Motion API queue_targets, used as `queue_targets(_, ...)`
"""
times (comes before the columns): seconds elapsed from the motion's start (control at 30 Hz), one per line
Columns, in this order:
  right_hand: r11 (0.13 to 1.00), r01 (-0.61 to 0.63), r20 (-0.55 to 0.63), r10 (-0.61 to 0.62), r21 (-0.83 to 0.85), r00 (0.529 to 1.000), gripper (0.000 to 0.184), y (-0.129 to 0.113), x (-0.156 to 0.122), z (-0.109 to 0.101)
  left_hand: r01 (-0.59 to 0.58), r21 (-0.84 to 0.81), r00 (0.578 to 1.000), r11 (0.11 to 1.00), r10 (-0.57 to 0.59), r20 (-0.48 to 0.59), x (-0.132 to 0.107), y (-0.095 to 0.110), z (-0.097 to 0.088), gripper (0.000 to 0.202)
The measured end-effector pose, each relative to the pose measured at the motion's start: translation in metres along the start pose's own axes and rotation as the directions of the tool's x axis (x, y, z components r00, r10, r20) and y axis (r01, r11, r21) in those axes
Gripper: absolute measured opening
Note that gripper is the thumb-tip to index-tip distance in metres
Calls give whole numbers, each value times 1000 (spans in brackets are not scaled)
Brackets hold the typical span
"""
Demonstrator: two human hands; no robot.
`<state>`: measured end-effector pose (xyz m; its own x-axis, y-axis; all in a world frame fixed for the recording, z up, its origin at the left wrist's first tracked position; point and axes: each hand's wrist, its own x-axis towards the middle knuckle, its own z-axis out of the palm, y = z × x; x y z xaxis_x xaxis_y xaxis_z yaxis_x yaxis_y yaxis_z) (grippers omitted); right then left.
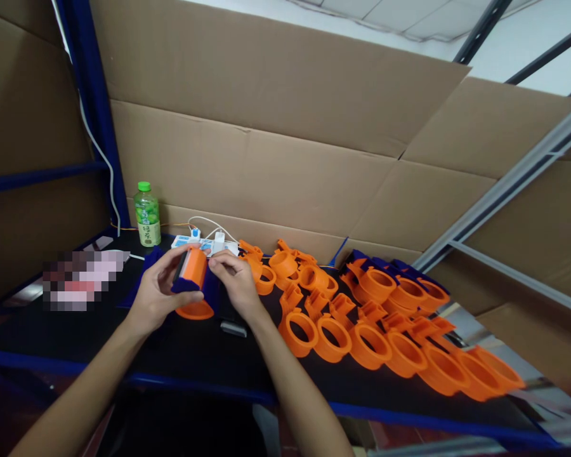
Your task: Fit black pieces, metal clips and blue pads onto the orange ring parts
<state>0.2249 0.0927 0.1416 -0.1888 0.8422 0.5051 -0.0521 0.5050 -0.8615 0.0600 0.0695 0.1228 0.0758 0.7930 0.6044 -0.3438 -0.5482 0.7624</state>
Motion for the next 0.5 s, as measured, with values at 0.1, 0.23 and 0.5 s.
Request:
queue_targets(0.1,894,176,-55,-217,-413,975,24,-7,-9,4,-10,-65,972,998,-6,-237,2,-7,0,70)
queue_targets(0.23,572,300,160,-283,-763,946,73,-10,-37,17,11,-187,883,982,-97,-459,6,-14,-2,56)
queue_targets(0.5,307,260,199,-218,-916,955,81,-30,-44,-25,124,-279,918,952,-217,-332,7,-13,3,62)
